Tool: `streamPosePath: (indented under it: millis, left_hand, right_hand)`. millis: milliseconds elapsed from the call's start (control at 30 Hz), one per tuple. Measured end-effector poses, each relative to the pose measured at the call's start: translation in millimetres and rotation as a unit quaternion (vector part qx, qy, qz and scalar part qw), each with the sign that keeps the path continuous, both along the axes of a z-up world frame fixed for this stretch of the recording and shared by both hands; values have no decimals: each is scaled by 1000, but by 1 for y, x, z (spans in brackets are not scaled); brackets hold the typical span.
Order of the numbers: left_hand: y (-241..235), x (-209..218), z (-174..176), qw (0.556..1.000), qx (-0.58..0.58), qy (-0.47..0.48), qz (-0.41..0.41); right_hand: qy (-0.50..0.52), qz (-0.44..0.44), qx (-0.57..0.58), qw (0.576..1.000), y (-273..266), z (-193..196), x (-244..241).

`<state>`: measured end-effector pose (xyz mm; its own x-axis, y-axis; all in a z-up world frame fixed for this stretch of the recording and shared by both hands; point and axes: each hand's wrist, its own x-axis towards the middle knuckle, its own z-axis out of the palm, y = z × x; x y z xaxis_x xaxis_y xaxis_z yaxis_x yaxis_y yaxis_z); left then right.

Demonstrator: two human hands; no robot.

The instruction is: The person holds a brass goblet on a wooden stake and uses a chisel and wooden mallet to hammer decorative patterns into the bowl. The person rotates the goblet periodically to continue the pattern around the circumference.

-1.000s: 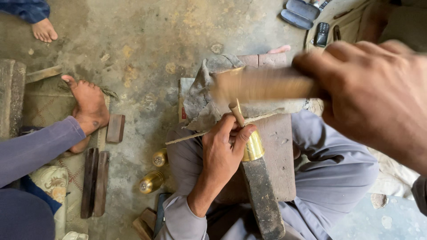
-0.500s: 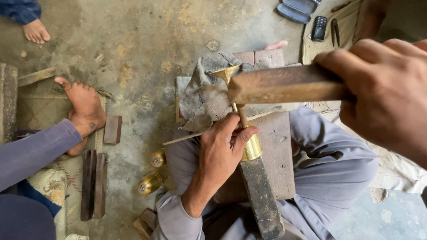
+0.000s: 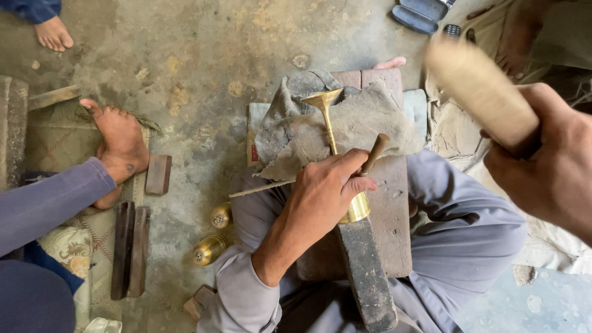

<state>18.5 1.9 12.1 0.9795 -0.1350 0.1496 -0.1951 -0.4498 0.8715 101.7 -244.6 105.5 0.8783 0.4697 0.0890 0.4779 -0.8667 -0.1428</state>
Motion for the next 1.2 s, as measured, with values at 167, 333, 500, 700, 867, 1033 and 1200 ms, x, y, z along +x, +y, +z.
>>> streamPosePath:
  millis: [167, 333, 500, 700, 867, 1033, 1200]
  left_hand:
    - [0, 1, -9, 1000, 4, 1, 29]
    - [10, 0, -13, 994, -85, 13, 66]
    - [6, 2, -7, 998, -25, -26, 52]
    - [6, 3, -4, 999, 4, -32, 39]
    - [4, 0, -5, 997, 1, -56, 54]
    - [0, -8, -7, 995, -6, -32, 97]
    - [-5, -20, -12, 989, -43, -16, 140]
  right_hand:
    - [-34, 15, 45, 998, -13, -10, -12]
    - [4, -23, 92, 995, -22, -15, -10]
    - [60, -6, 171, 983, -19, -25, 15]
    - [194, -73, 227, 952, -1, -21, 29]
    - [80, 2, -182, 980, 37, -12, 45]
    - [92, 60, -77, 991, 59, -7, 46]
    - [78, 93, -31, 992, 70, 8, 43]
